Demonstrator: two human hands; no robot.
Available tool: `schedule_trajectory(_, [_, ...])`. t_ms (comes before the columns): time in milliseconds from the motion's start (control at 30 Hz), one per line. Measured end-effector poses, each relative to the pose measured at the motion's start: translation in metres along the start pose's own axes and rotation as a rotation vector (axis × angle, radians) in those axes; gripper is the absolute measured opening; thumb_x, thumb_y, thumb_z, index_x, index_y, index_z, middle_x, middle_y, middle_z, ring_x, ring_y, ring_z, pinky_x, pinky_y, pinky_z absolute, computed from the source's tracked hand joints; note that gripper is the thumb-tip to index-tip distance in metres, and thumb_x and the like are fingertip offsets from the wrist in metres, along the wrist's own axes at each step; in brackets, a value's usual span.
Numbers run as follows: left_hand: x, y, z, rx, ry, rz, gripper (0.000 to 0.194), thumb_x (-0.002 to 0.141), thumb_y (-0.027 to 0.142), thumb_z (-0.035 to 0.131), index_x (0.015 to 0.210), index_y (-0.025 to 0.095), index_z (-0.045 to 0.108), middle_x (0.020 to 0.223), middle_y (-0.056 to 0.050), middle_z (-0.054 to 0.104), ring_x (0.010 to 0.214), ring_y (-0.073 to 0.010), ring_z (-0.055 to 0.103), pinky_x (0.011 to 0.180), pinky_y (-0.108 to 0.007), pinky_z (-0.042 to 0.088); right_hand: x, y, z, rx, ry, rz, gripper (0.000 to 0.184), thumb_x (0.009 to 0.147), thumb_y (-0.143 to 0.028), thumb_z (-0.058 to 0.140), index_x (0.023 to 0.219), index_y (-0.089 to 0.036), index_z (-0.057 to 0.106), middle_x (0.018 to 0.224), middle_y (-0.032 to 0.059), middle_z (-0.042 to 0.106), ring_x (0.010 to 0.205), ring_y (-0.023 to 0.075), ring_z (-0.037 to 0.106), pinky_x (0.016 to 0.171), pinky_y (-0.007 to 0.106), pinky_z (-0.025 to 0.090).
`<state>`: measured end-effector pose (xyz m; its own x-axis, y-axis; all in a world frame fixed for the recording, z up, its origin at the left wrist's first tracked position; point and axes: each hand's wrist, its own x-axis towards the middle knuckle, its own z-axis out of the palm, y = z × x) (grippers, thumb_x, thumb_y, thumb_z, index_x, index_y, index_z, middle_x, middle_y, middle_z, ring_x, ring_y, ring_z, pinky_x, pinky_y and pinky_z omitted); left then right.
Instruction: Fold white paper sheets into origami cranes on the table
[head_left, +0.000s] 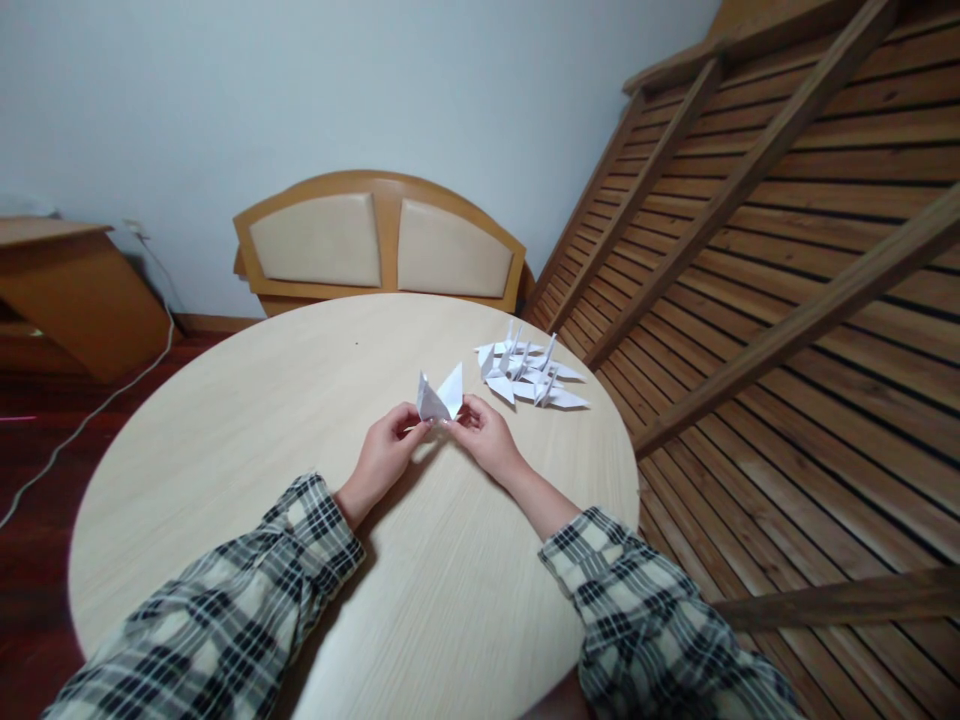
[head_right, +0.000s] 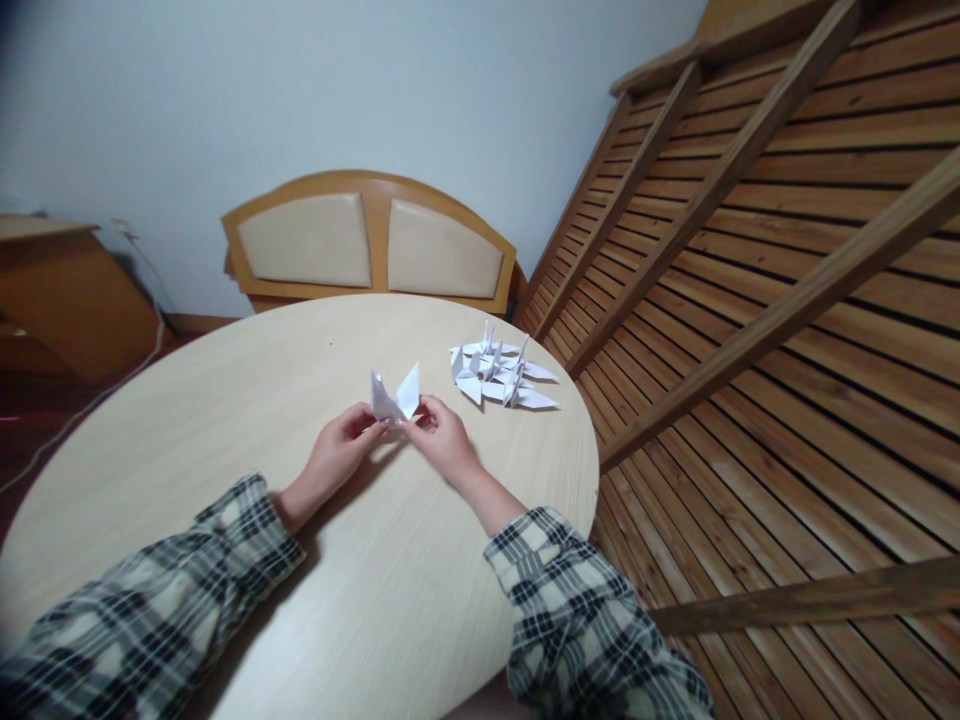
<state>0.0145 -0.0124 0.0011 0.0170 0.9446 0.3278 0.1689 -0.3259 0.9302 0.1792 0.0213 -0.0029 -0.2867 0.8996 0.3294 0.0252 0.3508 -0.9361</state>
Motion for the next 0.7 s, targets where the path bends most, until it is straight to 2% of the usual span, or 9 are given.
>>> schedule_trajectory(67, [0.0007,-0.0016,0.0006,-0.018,0.016,0.002,0.013,0.081,0.027,0.063,0.086,0.015,0.063,0.084,-0.004,0.067,0.079,-0.0155,0.062,0.076,-0.031,0.050,-0.0007,-0.0001,-0.0007,-0.053,-0.004,-0.044,0.019,0.080,-0.028,0.066,0.097,-0.020,0.064,0.093,0.0040,0.065,0.076,0.0143,0.058,0.070,0.031,0.049])
schedule_trajectory(200, [0.0015,-0.0058,0.0026,-0.124,0.052,0.009,0.016,0.079,0.026,0.067,0.089,0.017,0.058,0.090,-0.004,0.067,0.084,-0.0159,0.064,0.080,-0.033,0.052,-0.0014,0.0019,-0.0031,-0.126,0.021,-0.085,0.018,0.080,-0.021,0.064,0.099,-0.021,0.067,0.097,0.0041,0.065,0.077,0.0138,0.057,0.070,0.030,0.048])
schedule_trajectory(300, [0.0012,-0.0089,0.0036,-0.176,0.075,-0.006,0.024,0.076,0.025,0.070,0.093,0.018,0.054,0.094,-0.003,0.067,0.088,-0.0165,0.065,0.084,-0.035,0.052,-0.0015,0.0009,-0.0035,-0.135,0.008,-0.086,0.015,0.080,-0.020,0.064,0.094,-0.020,0.067,0.092,0.0031,0.064,0.078,0.0142,0.057,0.070,0.030,0.047])
schedule_trajectory(500, [0.0004,-0.0068,0.0029,-0.161,0.001,-0.034,0.032,0.079,0.026,0.068,0.107,0.018,0.056,0.108,-0.008,0.069,0.098,-0.0203,0.066,0.092,-0.040,0.051,-0.0030,-0.0068,-0.0020,-0.168,-0.043,-0.022,0.017,0.081,-0.027,0.066,0.095,-0.018,0.062,0.085,0.0016,0.061,0.073,0.0137,0.055,0.064,0.028,0.045])
schedule_trajectory(700, [0.0004,-0.0014,0.0013,-0.042,-0.049,-0.018,0.029,0.081,0.031,0.065,0.104,0.015,0.066,0.109,-0.011,0.071,0.099,-0.0222,0.066,0.094,-0.040,0.050,-0.0041,-0.0046,-0.0022,-0.210,0.001,-0.071,0.023,0.078,-0.031,0.070,0.094,-0.020,0.058,0.100,0.0050,0.057,0.094,0.0177,0.057,0.076,0.031,0.050])
